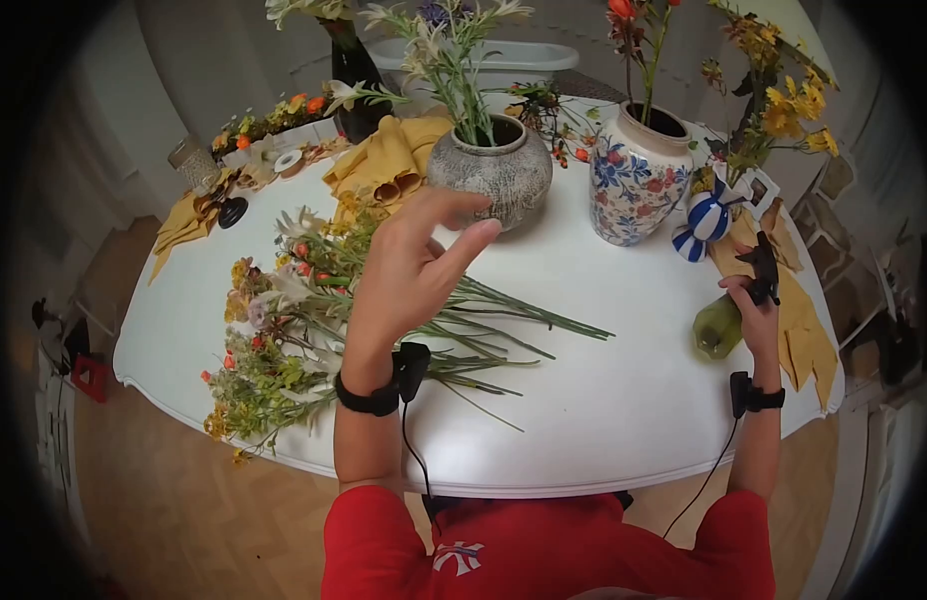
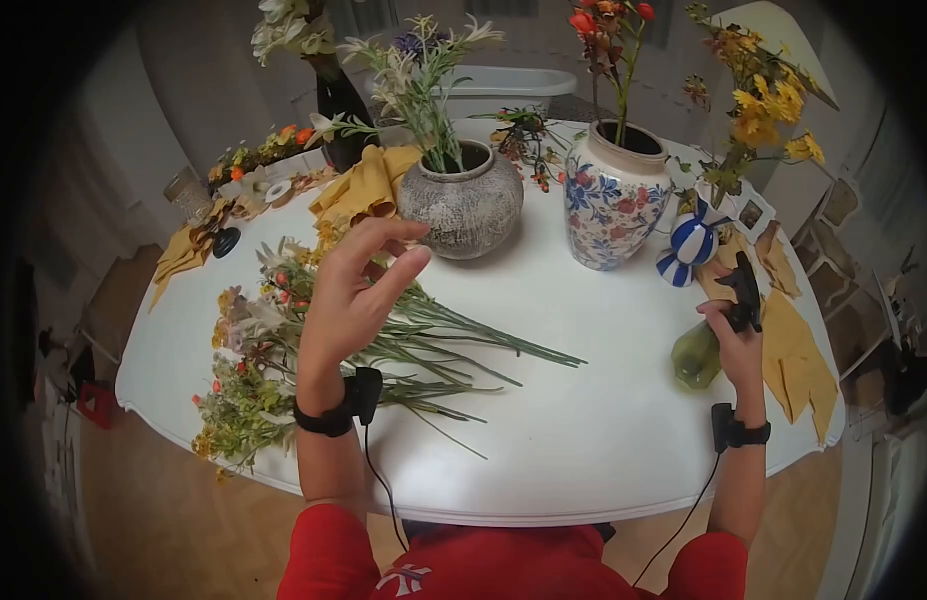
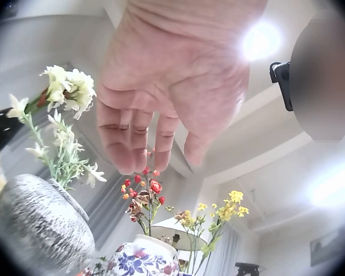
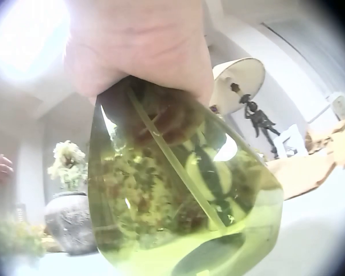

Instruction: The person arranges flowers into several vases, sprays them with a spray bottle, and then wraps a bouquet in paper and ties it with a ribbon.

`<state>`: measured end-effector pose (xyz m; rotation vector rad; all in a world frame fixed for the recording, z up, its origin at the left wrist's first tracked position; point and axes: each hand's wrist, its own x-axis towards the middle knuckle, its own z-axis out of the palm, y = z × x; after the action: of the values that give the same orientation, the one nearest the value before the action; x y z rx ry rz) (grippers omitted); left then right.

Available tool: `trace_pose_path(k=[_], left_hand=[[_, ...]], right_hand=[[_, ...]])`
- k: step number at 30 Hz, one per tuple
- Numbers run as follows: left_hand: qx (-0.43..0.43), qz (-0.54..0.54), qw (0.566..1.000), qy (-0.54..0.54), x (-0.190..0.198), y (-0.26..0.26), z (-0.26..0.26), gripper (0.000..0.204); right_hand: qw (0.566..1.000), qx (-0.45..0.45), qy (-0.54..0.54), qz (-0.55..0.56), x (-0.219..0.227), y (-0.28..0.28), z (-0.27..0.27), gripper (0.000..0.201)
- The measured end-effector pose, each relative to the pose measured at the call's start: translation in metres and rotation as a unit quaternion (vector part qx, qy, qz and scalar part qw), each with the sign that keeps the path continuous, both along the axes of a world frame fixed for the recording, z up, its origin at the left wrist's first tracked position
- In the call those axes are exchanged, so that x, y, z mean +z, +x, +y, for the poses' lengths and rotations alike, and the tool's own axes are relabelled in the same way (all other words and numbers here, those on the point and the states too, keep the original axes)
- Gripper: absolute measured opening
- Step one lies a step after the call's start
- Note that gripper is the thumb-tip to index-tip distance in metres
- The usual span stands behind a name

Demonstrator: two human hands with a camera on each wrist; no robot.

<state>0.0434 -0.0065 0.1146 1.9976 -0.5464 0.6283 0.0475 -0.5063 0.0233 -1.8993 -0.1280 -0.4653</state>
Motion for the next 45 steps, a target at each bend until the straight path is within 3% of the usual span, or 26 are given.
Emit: trace_pose_path(k=[2, 6, 7, 8, 13, 16, 20, 28, 36, 41, 45], left_hand=[[-0.008, -0.002, 1.000, -0.007, 0.002, -0.003, 0.001, 0.028], [-0.016, -0.011, 1.000, -0.012, 0.006, -0.008, 0.004, 0.028], [-0.015, -0.014, 1.000, -0.011, 0.007, -0.010, 0.006, 0.028], [-0.011, -0.022, 1.000, -0.008, 0.008, -0.013, 0.007, 0.028], [-0.008, -0.010, 0.999, -0.032, 0.012, -0.020, 0.014, 0.028], [0.007, -0.032, 0.999, -0.024, 0.014, -0.021, 0.017, 0.027], [0.027, -0.030, 0.999, -0.009, 0.017, -0.024, 0.021, 0.028], [0.031, -0.033, 0.999, -0.005, 0.017, -0.023, 0.023, 0.028], [0.026, -0.035, 0.999, 0.006, 0.015, -0.021, 0.017, 0.028], [0.024, -0.041, 0.999, 0.019, 0.013, -0.020, 0.014, 0.028], [0.025, -0.036, 0.999, 0.022, 0.014, -0.023, 0.010, 0.026]], right_hand=[[0.995, 0.072, 0.038, -0.053, 0.040, -0.016, 0.071, 0.038], [0.987, 0.160, -0.006, -0.020, 0.082, -0.004, 0.131, 0.040], [0.979, 0.185, -0.040, -0.081, 0.093, 0.006, 0.150, 0.042], [0.980, 0.195, 0.020, -0.032, 0.106, 0.010, 0.172, 0.044], [0.962, 0.265, -0.023, -0.067, 0.160, 0.090, 0.245, 0.040], [0.966, 0.216, -0.022, -0.137, 0.174, 0.143, 0.286, 0.043], [0.973, 0.176, -0.082, -0.124, 0.186, 0.154, 0.318, 0.039], [0.981, 0.150, -0.106, -0.056, 0.142, 0.148, 0.314, 0.045], [0.981, 0.127, -0.140, 0.036, 0.083, 0.128, 0.277, 0.035], [0.981, 0.143, -0.118, 0.062, 0.060, 0.106, 0.257, 0.033], [0.983, 0.180, -0.027, 0.031, 0.051, 0.098, 0.241, 0.035]])
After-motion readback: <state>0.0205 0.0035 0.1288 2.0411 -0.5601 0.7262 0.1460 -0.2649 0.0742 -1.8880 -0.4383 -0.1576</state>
